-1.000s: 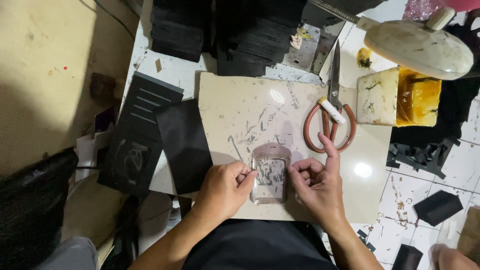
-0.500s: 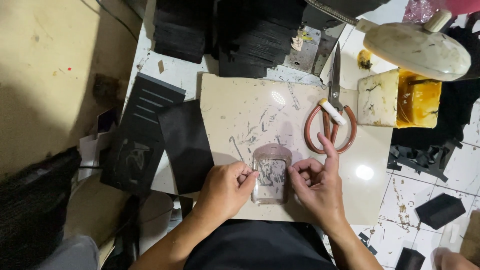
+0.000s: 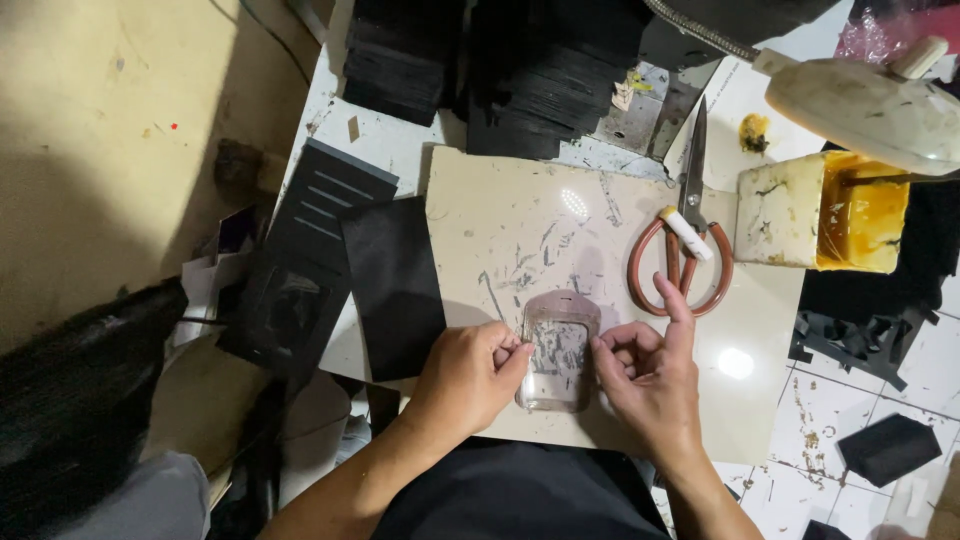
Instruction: The person applies glue to the edges of a black leather piece using a small brush, then presses it onto a template. They repeat the process on a second leather piece, applying glue to its edges and pressing it down.
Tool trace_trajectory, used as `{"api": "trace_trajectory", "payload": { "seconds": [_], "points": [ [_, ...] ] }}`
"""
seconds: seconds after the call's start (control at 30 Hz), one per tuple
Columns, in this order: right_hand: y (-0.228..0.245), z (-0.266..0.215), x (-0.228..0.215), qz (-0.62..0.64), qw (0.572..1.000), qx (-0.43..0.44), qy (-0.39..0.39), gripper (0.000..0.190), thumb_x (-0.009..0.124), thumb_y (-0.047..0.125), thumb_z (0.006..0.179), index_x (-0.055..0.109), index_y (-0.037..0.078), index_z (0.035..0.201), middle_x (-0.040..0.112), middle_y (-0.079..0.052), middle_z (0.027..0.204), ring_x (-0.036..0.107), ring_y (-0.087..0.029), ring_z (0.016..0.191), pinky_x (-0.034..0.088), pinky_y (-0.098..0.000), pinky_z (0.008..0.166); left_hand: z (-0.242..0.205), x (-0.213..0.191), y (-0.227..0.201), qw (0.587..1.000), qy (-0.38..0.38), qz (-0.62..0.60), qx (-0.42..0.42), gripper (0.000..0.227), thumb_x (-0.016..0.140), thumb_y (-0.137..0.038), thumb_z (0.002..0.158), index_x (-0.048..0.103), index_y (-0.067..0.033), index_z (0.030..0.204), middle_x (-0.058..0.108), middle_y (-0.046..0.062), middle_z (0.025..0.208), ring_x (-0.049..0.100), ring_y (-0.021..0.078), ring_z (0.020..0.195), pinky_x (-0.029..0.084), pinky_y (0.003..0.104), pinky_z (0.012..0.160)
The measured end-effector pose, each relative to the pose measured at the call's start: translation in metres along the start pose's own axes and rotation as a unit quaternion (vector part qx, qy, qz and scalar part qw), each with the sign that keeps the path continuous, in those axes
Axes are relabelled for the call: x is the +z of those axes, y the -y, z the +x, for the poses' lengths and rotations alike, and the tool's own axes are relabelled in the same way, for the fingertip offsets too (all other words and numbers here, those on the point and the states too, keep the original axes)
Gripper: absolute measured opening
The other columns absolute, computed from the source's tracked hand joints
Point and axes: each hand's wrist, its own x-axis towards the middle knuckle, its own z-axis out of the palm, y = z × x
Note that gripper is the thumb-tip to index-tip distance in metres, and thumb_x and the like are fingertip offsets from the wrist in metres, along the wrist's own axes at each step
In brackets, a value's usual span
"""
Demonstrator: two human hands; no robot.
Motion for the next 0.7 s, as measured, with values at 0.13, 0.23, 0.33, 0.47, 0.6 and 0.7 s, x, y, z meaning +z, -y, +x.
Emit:
{"api": "trace_trajectory", "payload": {
  "seconds": [0.13,0.23,0.33,0.47,0.6,0.7],
  "points": [
    [-0.0014,-0.0009,0.0011,0.005,1.000,-0.007,-0.002,0.086,0.068,-0.007,0.084,0.022,-0.001,0.157,0.067,-0.008,0.076,0.051,-0.008,0.053,0.040,-0.0184,0.046,-0.0004,0.0013,0.0024,1.000,-0.004,-0.002,0.009,0.022,0.076,-0.015,0.085,0.067,-0.0051,0.068,0.063,0.001,0.048,0.051,0.0147,0.034,0.041,0.032,0.036],
    [0.0001,-0.0016,0.0020,0.010,1.000,-0.008,-0.002,0.085,0.068,-0.008,0.085,0.023,0.000,0.157,0.067,-0.008,0.076,0.051,-0.008,0.053,0.039,-0.0184,0.047,-0.0007,0.0007,0.0018,1.000,-0.005,-0.005,0.003,0.021,0.076,-0.016,0.086,0.069,-0.0049,0.070,0.064,0.001,0.049,0.051,0.0151,0.034,0.041,0.032,0.036],
    [0.0025,-0.0016,0.0027,-0.004,1.000,-0.017,-0.006,0.086,0.068,-0.007,0.084,0.022,0.000,0.157,0.067,-0.006,0.075,0.049,-0.007,0.053,0.038,-0.0183,0.047,-0.0006,0.0022,0.0037,1.000,0.000,0.001,0.008,0.022,0.075,-0.017,0.086,0.068,-0.0055,0.070,0.064,0.001,0.048,0.052,0.0150,0.034,0.042,0.031,0.036],
    [-0.0004,-0.0004,0.0026,-0.011,0.999,-0.033,-0.003,0.088,0.069,-0.007,0.084,0.022,0.001,0.158,0.065,-0.005,0.073,0.049,-0.007,0.053,0.038,-0.0181,0.047,-0.0003,0.0059,0.0073,1.000,-0.005,0.002,0.001,0.023,0.076,-0.019,0.085,0.066,-0.0062,0.069,0.064,0.002,0.049,0.053,0.0180,0.035,0.043,0.034,0.038],
    [0.0074,-0.0012,0.0033,-0.030,0.999,-0.017,-0.009,0.090,0.071,-0.003,0.083,0.022,0.002,0.159,0.061,-0.002,0.069,0.048,-0.007,0.051,0.037,-0.0186,0.046,-0.0007,0.0041,0.0036,1.000,-0.020,0.006,0.014,0.024,0.078,-0.019,0.084,0.064,-0.0071,0.067,0.062,0.002,0.048,0.054,0.0208,0.035,0.043,0.035,0.039],
    [0.0010,-0.0005,0.0024,-0.046,0.998,-0.037,-0.007,0.090,0.071,-0.003,0.083,0.022,0.002,0.158,0.062,-0.002,0.069,0.050,-0.007,0.052,0.039,-0.0189,0.046,-0.0007,0.0043,0.0030,1.000,-0.019,0.008,0.018,0.023,0.077,-0.018,0.084,0.065,-0.0069,0.069,0.062,0.001,0.047,0.053,0.0177,0.034,0.043,0.033,0.038]
  ]
}}
